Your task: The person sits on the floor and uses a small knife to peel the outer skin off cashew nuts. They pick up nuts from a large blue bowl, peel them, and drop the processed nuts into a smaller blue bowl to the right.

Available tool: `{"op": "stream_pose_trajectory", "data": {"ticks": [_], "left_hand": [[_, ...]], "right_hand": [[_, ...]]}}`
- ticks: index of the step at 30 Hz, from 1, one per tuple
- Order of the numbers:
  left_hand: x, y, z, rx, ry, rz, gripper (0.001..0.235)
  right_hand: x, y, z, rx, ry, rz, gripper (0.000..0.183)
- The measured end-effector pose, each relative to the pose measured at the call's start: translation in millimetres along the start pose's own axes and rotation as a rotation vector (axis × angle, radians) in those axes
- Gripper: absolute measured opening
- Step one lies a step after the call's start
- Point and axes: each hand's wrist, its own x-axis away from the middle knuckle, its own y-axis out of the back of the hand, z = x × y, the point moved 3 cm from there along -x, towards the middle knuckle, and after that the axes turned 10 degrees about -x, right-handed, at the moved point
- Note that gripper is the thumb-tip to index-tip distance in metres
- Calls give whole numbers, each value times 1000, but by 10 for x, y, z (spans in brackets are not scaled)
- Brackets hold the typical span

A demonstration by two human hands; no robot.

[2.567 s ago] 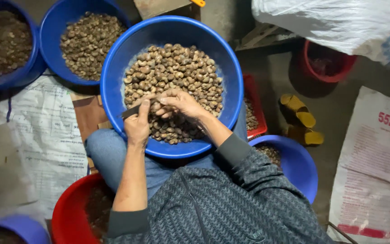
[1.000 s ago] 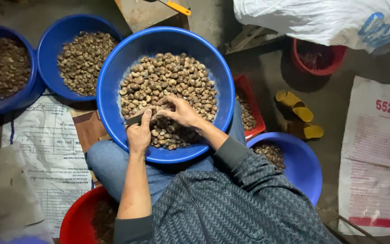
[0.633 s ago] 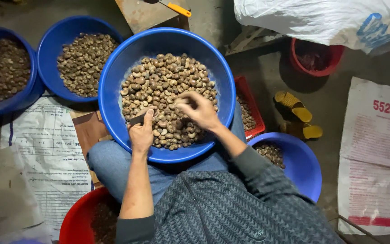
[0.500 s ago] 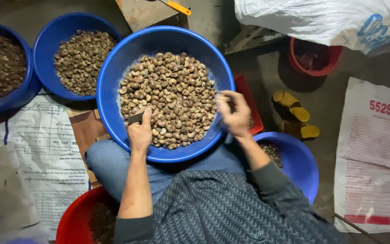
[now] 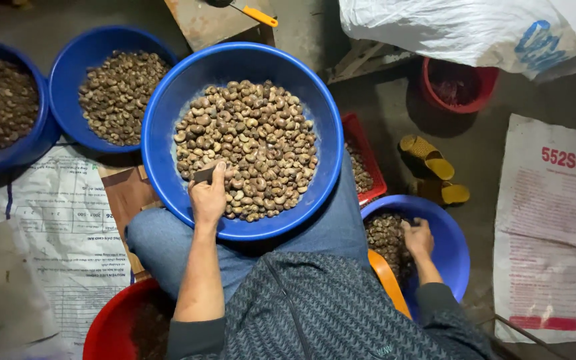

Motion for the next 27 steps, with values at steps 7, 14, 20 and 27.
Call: {"op": "stream_pose_trajectory", "data": {"ticks": [7, 14, 20, 27], "left_hand": [[-14, -26, 32, 16, 3, 16, 21], [-75, -59, 233, -4, 11, -11, 20], [-119, -51, 395, -26, 88, -53, 26], [-107, -116, 372, -23, 96, -18, 25]], "right_hand": [[1145, 795, 2645, -386, 525, -130, 27], [2014, 289, 4682, -431, 1271, 121, 23], [2398, -925, 4991, 214, 1531, 303, 25], [2370, -1063, 4869, 267, 1575, 283, 19]]}}
